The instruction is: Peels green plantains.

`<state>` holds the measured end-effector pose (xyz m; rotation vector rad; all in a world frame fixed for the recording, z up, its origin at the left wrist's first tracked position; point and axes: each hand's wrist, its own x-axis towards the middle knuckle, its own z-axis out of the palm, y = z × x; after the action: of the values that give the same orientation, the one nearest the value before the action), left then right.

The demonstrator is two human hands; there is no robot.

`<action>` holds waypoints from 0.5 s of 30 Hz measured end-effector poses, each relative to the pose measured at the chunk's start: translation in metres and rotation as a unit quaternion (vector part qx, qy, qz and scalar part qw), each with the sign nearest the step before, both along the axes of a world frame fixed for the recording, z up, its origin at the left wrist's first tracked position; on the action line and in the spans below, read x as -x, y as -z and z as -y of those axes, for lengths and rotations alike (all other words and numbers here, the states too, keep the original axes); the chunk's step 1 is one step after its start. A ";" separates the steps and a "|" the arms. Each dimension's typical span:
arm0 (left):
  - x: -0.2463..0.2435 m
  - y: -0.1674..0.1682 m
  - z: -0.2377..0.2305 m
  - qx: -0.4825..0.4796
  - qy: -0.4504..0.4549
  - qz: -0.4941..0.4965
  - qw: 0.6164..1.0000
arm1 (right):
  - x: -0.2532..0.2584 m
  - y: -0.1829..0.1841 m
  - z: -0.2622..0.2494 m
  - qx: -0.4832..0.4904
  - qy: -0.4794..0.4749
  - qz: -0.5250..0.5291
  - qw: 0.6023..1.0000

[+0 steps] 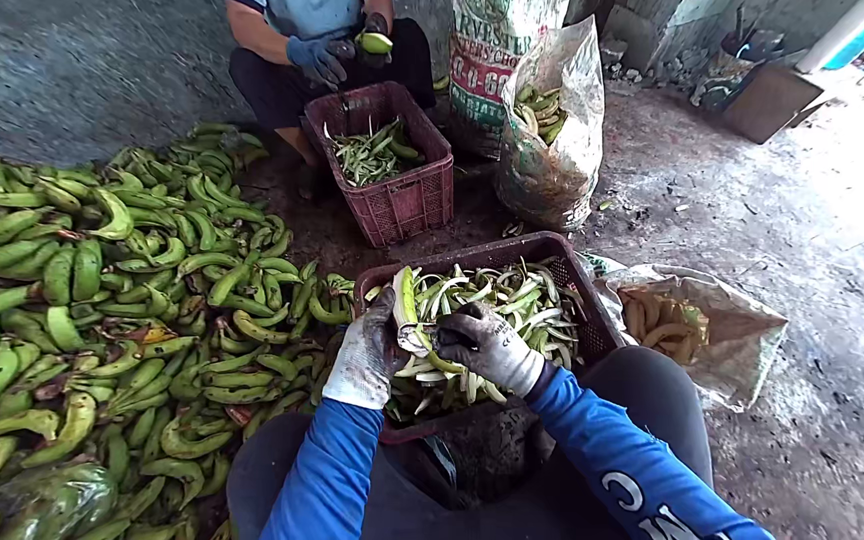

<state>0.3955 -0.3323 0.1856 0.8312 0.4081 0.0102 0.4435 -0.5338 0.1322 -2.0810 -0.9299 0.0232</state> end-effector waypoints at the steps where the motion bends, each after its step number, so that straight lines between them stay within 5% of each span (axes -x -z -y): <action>1: 0.001 0.003 0.002 -0.001 0.011 0.001 1.000 | -0.001 -0.001 -0.002 -0.001 0.009 -0.008 1.000; 8: 0.002 0.009 0.006 -0.159 0.071 0.009 0.985 | -0.047 -0.013 0.021 0.069 0.246 -0.176 0.951; 15: -0.009 0.006 -0.007 -0.196 -0.058 -0.025 0.979 | -0.005 -0.025 0.026 0.041 0.039 -0.033 0.998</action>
<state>0.4042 -0.3249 0.1797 1.1972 0.5102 0.1835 0.4487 -0.5601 0.1569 -2.1770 -0.8193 0.0910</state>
